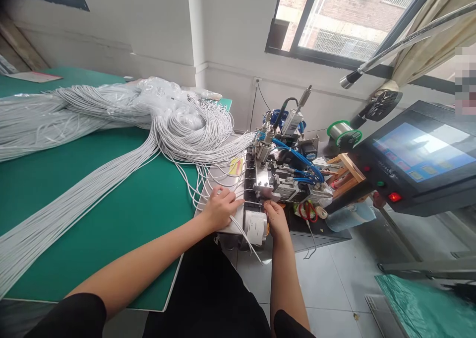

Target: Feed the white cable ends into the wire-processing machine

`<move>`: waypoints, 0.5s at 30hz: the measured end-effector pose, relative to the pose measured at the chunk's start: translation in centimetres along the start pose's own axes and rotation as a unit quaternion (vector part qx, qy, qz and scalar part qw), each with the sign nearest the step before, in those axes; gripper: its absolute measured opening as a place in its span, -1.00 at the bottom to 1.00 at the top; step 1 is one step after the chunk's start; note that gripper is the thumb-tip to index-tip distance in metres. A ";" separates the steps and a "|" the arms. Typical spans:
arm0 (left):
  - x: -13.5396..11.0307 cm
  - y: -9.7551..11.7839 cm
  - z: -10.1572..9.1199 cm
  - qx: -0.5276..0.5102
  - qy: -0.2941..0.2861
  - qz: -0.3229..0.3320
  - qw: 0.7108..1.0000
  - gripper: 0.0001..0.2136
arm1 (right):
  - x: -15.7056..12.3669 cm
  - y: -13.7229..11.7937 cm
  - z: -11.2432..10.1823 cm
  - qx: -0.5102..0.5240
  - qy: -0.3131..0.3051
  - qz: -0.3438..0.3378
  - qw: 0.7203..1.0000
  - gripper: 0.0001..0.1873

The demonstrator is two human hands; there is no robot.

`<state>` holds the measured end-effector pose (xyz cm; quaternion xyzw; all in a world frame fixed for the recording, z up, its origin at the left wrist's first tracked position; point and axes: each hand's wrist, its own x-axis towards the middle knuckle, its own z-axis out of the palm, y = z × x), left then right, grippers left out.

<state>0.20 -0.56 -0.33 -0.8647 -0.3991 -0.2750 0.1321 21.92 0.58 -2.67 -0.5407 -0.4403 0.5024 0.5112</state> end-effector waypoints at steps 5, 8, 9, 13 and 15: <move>-0.2 0.0 0.1 0.000 -0.007 0.001 1.000 -0.69 | -0.5 0.2 0.3 0.015 0.014 0.003 1.000 -0.57; -0.2 -0.1 0.1 -0.005 -0.003 0.001 1.000 -0.69 | -1.2 0.4 -0.3 -0.014 0.032 -0.012 0.999 -0.57; -0.2 -0.1 0.1 -0.007 -0.003 0.002 1.000 -0.69 | -1.5 0.4 -0.6 -0.034 0.046 -0.028 0.998 -0.58; -0.2 0.0 0.1 -0.010 -0.012 -0.004 1.000 -0.70 | -2.9 0.0 -1.7 -0.104 0.098 -0.099 0.985 -0.62; -0.2 0.0 0.1 -0.013 -0.010 -0.012 1.000 -0.69 | -3.9 -0.7 -1.9 -0.113 0.093 -0.113 0.983 -0.66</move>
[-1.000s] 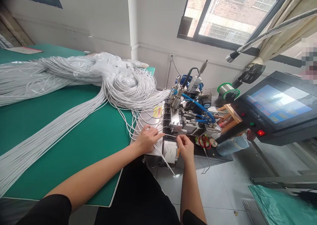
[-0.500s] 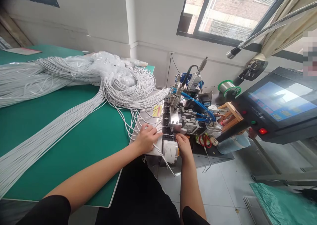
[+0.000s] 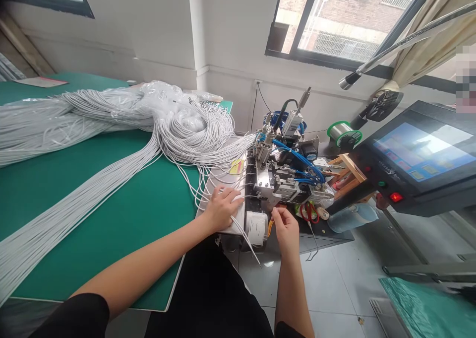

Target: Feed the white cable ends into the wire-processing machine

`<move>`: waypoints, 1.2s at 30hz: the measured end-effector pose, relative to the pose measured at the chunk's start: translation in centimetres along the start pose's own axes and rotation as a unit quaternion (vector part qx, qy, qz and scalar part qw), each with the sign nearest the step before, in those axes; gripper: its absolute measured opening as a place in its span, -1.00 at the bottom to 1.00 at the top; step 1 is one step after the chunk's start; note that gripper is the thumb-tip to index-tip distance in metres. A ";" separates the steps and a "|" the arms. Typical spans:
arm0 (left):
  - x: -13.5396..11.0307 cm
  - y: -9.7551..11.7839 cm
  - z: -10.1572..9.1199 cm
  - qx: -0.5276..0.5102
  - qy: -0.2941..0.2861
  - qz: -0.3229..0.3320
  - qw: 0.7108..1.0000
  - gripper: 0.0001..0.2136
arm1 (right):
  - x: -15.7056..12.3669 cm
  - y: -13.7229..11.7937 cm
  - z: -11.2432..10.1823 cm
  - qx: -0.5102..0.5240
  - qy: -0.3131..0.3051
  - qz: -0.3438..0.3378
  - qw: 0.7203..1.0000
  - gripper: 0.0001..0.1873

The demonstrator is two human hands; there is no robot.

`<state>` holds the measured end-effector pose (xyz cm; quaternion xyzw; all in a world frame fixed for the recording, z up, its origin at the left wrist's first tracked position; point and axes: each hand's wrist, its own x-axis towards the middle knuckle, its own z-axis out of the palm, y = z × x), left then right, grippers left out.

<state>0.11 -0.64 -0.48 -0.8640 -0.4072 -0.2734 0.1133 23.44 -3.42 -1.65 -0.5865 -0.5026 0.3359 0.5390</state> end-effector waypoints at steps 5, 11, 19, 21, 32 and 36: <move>0.2 -0.1 -0.1 -0.026 0.012 0.016 0.999 -0.65 | -1.9 -3.4 -0.8 -0.036 -0.173 -0.029 0.984 -0.73; 0.2 -0.4 -0.1 -0.053 0.017 0.030 0.998 -0.64 | -3.5 -6.6 -0.5 -0.117 -0.418 -0.107 0.895 -0.64; 0.1 -0.4 0.0 -0.072 0.051 0.083 0.993 -0.68 | -3.5 -7.3 0.5 -0.107 -0.406 -0.166 0.892 -0.80; 0.0 -0.4 0.0 -0.074 0.058 0.105 0.990 -0.70 | -3.4 -7.1 0.5 -0.108 -0.390 -0.160 0.901 -0.80; -0.1 -0.4 -0.3 -0.078 0.049 0.132 0.987 -0.71 | -4.0 -6.3 1.3 -0.087 -0.444 -0.123 0.883 -0.71; 0.0 -0.2 -0.5 -0.072 0.036 0.157 0.984 -0.74 | -3.9 -5.7 1.3 -0.087 -0.354 -0.134 0.922 -0.80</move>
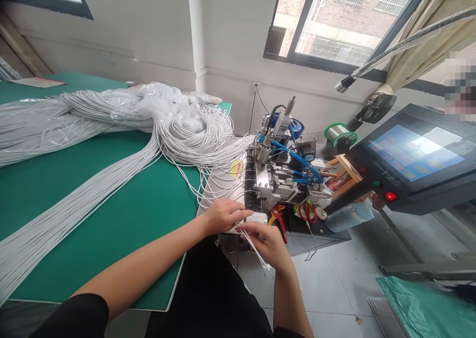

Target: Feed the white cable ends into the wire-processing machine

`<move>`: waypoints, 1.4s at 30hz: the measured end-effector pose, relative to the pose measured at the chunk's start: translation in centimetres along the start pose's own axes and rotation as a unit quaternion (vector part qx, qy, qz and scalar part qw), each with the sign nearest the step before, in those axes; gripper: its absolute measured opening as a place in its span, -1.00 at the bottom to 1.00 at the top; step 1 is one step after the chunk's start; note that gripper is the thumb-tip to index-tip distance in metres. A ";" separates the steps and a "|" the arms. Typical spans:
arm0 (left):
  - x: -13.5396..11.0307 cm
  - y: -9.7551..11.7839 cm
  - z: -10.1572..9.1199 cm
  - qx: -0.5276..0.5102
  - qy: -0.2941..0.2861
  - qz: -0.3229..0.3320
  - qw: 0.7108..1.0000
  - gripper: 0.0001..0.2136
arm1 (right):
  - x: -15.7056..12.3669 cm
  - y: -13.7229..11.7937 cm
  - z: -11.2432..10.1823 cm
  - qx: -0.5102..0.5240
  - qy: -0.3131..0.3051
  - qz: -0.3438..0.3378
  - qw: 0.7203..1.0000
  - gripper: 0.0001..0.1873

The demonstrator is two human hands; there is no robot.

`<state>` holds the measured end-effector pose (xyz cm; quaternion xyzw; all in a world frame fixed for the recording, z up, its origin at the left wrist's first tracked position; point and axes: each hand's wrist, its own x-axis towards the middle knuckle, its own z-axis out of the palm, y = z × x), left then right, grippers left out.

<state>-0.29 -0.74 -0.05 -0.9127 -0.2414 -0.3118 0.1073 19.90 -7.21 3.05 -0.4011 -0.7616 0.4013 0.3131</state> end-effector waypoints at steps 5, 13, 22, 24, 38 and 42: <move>0.2 0.1 0.0 0.003 0.027 0.014 1.000 -0.75 | -0.3 1.2 -0.1 0.069 0.069 -0.006 0.995 -0.77; 0.2 0.2 0.0 0.005 0.046 0.012 0.999 -0.73 | -1.2 0.9 -1.1 0.100 0.170 -0.035 0.980 -0.80; 0.2 0.4 0.0 0.044 0.091 0.019 0.995 -0.85 | -1.1 2.2 -1.9 0.256 0.388 -0.031 0.885 -0.84; 0.2 0.4 0.1 0.051 0.099 0.020 0.994 -0.85 | -1.0 2.2 -2.0 0.271 0.382 -0.020 0.883 -0.81; 0.1 0.3 0.3 0.051 0.078 0.027 0.995 -0.73 | -0.7 2.4 -2.3 0.213 0.440 0.037 0.871 -0.79; 0.0 0.2 0.5 0.061 0.080 0.024 0.995 -0.77 | -0.6 2.4 -2.3 0.195 0.431 0.035 0.881 -0.75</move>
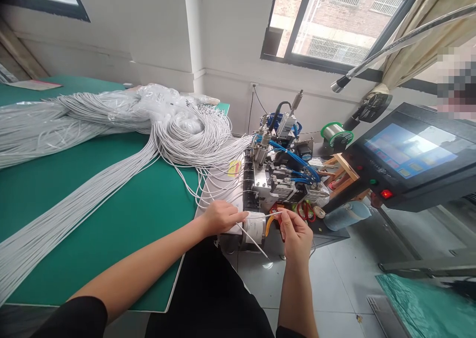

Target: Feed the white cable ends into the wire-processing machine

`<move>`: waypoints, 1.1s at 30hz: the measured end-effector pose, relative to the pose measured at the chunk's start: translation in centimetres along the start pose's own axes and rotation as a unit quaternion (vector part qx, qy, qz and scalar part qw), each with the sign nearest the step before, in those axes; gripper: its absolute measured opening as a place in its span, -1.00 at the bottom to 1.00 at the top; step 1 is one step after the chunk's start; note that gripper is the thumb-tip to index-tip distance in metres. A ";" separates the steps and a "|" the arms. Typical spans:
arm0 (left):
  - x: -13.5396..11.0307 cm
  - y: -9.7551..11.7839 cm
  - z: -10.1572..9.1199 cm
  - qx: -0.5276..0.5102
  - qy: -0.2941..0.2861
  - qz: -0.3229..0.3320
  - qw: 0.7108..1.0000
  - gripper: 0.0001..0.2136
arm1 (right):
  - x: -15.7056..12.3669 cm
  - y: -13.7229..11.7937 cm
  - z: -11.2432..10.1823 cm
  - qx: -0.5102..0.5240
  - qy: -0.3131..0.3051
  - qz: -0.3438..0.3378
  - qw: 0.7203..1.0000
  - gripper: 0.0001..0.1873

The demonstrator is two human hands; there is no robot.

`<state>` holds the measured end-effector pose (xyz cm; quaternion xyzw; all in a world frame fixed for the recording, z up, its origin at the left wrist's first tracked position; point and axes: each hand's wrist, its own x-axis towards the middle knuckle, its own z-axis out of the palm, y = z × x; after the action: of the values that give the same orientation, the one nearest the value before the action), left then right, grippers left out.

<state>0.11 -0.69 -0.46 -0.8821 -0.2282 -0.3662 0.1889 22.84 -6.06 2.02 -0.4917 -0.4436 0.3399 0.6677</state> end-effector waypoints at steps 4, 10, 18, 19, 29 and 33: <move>-0.3 -0.1 0.2 0.003 0.002 0.000 1.000 -0.82 | 0.1 0.3 0.0 -0.026 -0.011 -0.012 1.000 -0.72; -0.9 -0.2 0.8 0.015 -0.032 -0.003 0.999 -0.78 | 0.1 0.5 -0.1 -0.062 -0.041 -0.010 0.997 -0.69; -0.7 -0.2 0.6 0.019 -0.015 -0.007 1.000 -0.79 | 0.0 0.3 -0.1 -0.073 -0.062 -0.002 0.995 -0.70; -0.7 -0.2 0.6 0.018 -0.014 -0.007 1.000 -0.79 | -0.1 0.3 -0.1 -0.075 -0.064 -0.001 0.995 -0.69; -0.8 -0.2 0.7 0.020 -0.041 -0.006 0.999 -0.79 | -0.1 0.3 -0.1 -0.073 -0.063 0.010 0.995 -0.68; -0.6 -0.1 0.6 0.020 -0.045 -0.002 0.999 -0.81 | 0.0 0.6 -0.2 -0.068 -0.059 0.016 0.996 -0.67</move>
<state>-0.03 -0.47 -1.29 -0.8935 -0.2453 -0.3215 0.1952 22.96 -5.99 1.41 -0.5218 -0.4966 0.3479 0.6000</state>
